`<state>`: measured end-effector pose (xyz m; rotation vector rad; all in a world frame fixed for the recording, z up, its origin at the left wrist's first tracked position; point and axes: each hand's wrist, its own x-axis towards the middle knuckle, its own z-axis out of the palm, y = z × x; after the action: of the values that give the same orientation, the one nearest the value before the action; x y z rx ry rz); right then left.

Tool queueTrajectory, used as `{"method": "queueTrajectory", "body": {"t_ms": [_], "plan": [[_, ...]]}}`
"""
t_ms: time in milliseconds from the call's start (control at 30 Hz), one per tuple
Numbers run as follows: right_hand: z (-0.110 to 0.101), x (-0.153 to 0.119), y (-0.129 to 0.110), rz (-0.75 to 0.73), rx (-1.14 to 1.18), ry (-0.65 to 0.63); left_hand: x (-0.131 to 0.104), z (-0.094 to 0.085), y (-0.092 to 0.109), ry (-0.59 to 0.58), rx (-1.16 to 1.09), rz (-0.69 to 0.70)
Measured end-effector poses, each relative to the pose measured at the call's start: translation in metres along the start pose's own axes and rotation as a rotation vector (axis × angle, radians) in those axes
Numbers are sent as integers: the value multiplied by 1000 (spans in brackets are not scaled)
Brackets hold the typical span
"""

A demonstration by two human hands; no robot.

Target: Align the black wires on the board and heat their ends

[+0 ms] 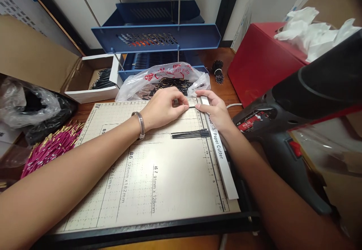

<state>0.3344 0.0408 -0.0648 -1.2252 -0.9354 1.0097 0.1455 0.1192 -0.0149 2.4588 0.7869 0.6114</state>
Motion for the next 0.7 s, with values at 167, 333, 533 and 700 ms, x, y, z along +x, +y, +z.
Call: {"method": "queueTrajectory", "body": {"t_ms": [167, 333, 533, 700], "plan": [[0, -1, -1, -8, 2, 3, 0, 0, 1, -3, -8, -4], [0, 0, 1, -24, -2, -1, 0, 0, -1, 8, -16, 10], [-1, 2, 2, -14, 6, -30, 0, 2, -3, 32, -27, 38], [-1, 1, 3, -51, -21, -37, 0, 2, -4, 22, -23, 42]]}}
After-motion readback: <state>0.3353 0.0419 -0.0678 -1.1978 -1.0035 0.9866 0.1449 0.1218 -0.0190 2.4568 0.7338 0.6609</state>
